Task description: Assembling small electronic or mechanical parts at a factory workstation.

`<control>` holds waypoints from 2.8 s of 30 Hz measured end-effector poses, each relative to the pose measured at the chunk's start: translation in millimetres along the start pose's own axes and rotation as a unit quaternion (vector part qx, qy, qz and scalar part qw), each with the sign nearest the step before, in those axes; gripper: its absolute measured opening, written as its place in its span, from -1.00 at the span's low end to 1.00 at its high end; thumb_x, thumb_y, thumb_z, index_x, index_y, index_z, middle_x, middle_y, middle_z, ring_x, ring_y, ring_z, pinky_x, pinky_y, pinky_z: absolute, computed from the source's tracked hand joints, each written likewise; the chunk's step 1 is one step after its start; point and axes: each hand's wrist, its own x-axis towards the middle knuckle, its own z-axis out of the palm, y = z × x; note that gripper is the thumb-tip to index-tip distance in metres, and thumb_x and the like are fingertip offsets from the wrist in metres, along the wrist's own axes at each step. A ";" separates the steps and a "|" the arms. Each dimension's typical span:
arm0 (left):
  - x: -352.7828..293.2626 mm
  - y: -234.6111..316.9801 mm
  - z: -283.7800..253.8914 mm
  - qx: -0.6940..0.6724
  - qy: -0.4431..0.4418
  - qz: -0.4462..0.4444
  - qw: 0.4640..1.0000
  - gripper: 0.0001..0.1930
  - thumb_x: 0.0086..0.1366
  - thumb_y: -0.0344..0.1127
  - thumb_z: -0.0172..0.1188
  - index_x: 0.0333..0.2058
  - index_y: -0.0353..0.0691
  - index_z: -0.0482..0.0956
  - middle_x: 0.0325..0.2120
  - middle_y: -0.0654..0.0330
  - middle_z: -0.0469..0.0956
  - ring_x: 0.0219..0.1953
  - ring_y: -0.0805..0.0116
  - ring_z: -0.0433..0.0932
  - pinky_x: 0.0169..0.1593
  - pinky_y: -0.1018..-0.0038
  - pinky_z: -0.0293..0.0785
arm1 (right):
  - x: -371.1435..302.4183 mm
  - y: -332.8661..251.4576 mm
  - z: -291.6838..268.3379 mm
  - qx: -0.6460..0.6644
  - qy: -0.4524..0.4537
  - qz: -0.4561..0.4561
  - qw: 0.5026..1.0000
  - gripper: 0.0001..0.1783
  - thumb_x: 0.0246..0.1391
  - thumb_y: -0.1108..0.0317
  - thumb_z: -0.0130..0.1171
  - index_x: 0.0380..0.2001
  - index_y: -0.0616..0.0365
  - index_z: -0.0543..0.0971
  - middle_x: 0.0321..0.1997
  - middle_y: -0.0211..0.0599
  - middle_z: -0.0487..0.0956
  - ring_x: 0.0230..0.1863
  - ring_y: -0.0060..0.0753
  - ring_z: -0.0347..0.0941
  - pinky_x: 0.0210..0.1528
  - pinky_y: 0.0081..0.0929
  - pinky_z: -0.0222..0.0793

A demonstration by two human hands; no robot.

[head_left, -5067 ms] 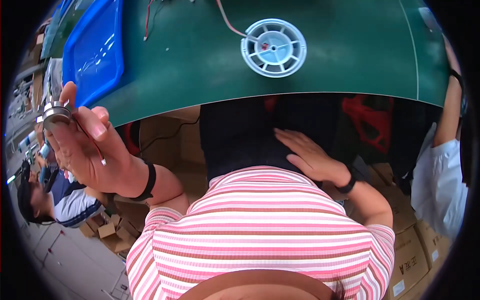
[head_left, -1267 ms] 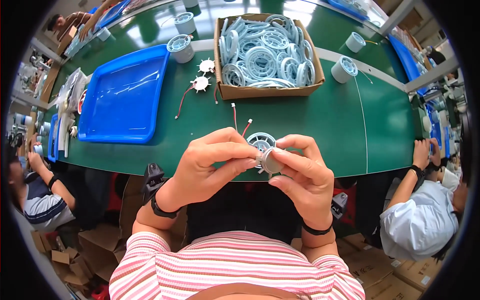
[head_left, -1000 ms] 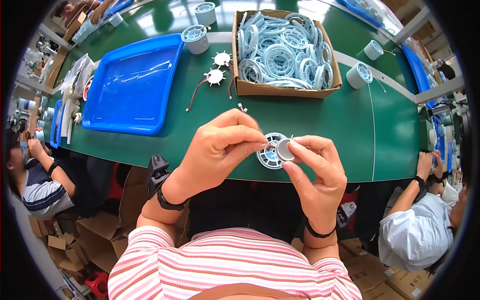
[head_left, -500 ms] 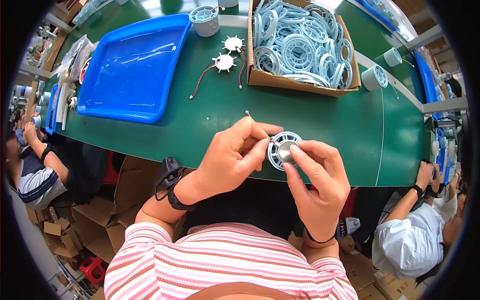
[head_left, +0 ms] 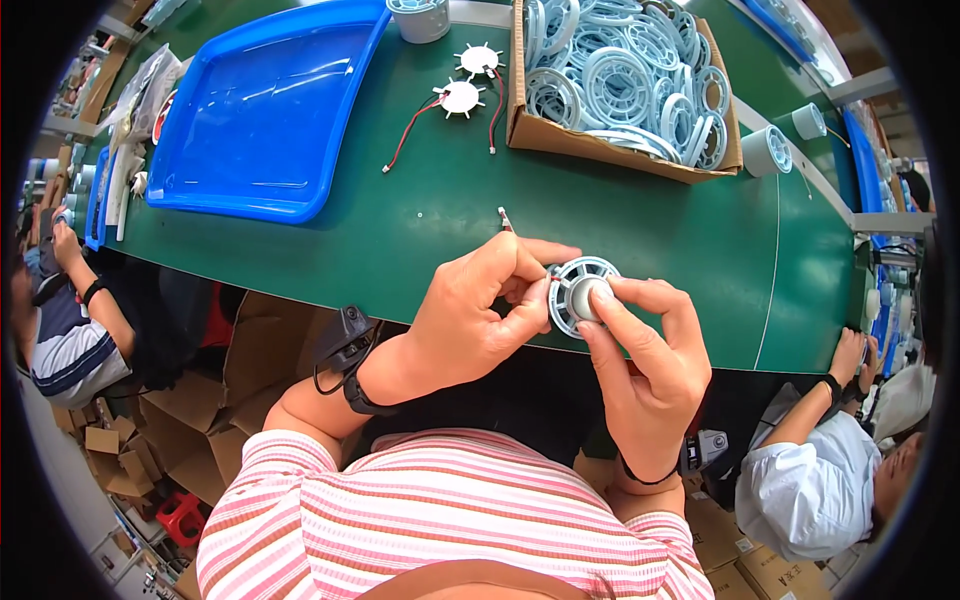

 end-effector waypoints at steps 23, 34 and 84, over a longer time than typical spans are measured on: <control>7.3 13.2 -3.2 0.044 -0.094 -0.006 0.995 -0.35 0.15 -0.51 0.45 0.23 -0.31 0.46 -0.01 0.10 0.60 -0.18 0.43 0.69 -0.20 0.56 0.68 | -11.8 10.2 -2.3 -0.036 -0.021 -0.052 0.998 -0.60 -0.13 0.65 0.42 -0.12 0.18 0.73 -0.06 -0.13 0.63 -0.01 -0.07 0.57 0.14 -0.21 0.46; 11.3 -12.1 -8.1 0.046 -0.137 -0.026 0.989 -0.38 0.14 -0.55 0.45 0.20 -0.33 0.48 0.00 0.09 0.61 -0.10 0.40 0.67 -0.09 0.51 0.67 | -12.8 30.6 -1.8 0.062 -0.124 0.035 0.990 -0.56 -0.04 0.62 0.38 -0.03 0.14 0.71 0.04 -0.18 0.61 0.15 0.00 0.48 0.21 -0.19 0.42; 61.5 -39.2 19.0 -0.054 -0.091 -0.161 0.981 -0.39 0.19 -0.68 0.28 0.24 -0.39 0.38 -0.08 0.14 0.62 -0.19 0.40 0.70 -0.14 0.51 0.69 | -27.3 140.4 -71.0 -0.252 -0.712 0.085 0.650 -0.68 0.09 0.22 0.10 -0.55 0.23 0.64 -0.53 -0.09 0.62 -0.41 0.06 0.60 -0.31 -0.07 0.52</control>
